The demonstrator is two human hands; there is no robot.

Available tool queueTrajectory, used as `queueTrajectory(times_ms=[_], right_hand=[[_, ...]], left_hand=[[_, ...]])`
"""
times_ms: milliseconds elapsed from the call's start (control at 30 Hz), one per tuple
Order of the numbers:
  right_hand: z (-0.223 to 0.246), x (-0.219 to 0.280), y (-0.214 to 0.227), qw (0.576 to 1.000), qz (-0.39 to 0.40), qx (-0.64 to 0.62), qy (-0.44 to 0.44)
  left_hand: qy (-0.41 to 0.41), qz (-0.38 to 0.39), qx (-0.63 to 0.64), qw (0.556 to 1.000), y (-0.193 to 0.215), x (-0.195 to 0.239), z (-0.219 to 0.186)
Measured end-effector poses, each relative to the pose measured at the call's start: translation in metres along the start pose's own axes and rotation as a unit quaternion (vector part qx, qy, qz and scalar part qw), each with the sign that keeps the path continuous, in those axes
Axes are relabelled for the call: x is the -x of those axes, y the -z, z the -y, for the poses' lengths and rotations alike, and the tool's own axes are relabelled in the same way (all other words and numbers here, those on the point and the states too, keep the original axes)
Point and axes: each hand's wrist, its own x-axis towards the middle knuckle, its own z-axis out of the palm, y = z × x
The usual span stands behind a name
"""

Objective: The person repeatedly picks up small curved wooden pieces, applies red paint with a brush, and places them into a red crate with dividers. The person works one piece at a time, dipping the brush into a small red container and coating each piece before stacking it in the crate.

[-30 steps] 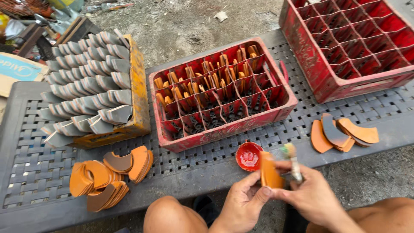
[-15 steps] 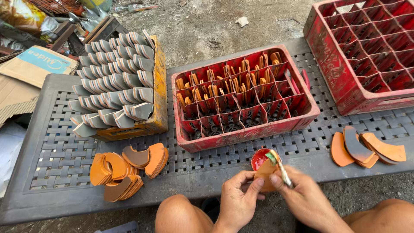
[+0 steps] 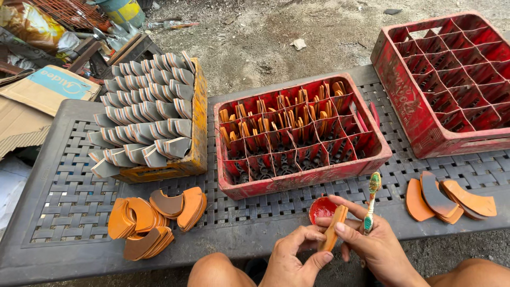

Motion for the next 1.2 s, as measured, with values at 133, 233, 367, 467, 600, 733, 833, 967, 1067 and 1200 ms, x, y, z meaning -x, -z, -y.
queueTrajectory(times_ms=[133,233,367,467,600,733,833,967,1067,1200], right_hand=[[-0.006,-0.001,0.007,0.998,0.027,-0.045,0.019],[-0.013,-0.003,0.011,0.998,0.03,-0.058,0.016],[-0.018,-0.003,0.015,0.998,0.021,-0.065,-0.001],[-0.006,0.003,0.023,0.973,-0.008,0.218,0.074],[0.025,0.02,0.032,0.768,-0.147,0.607,0.141],[0.038,0.027,0.02,0.704,-0.037,0.709,0.001],[0.036,0.018,0.008,0.633,0.014,0.773,0.021],[0.036,-0.006,-0.004,0.562,0.052,0.823,0.066],[0.035,-0.013,-0.006,0.568,0.066,0.82,0.034],[0.036,-0.019,-0.001,0.567,0.122,0.815,0.014]], left_hand=[[-0.108,0.01,-0.083,0.991,0.007,0.0,0.007],[-0.146,0.016,-0.097,0.984,0.008,0.001,0.009],[-0.157,0.026,-0.077,0.984,0.009,0.002,0.007],[-0.082,-0.029,-0.107,0.99,0.016,0.001,0.004],[0.001,-0.16,-0.281,0.946,0.047,0.009,-0.008],[0.078,-0.034,-0.318,0.944,0.059,0.016,-0.02],[0.091,0.052,-0.361,0.927,0.053,0.016,-0.019],[0.046,0.066,-0.373,0.924,0.038,0.012,-0.011],[0.031,0.058,-0.384,0.921,0.032,0.015,-0.006],[0.05,0.056,-0.378,0.923,0.032,0.015,-0.005]])
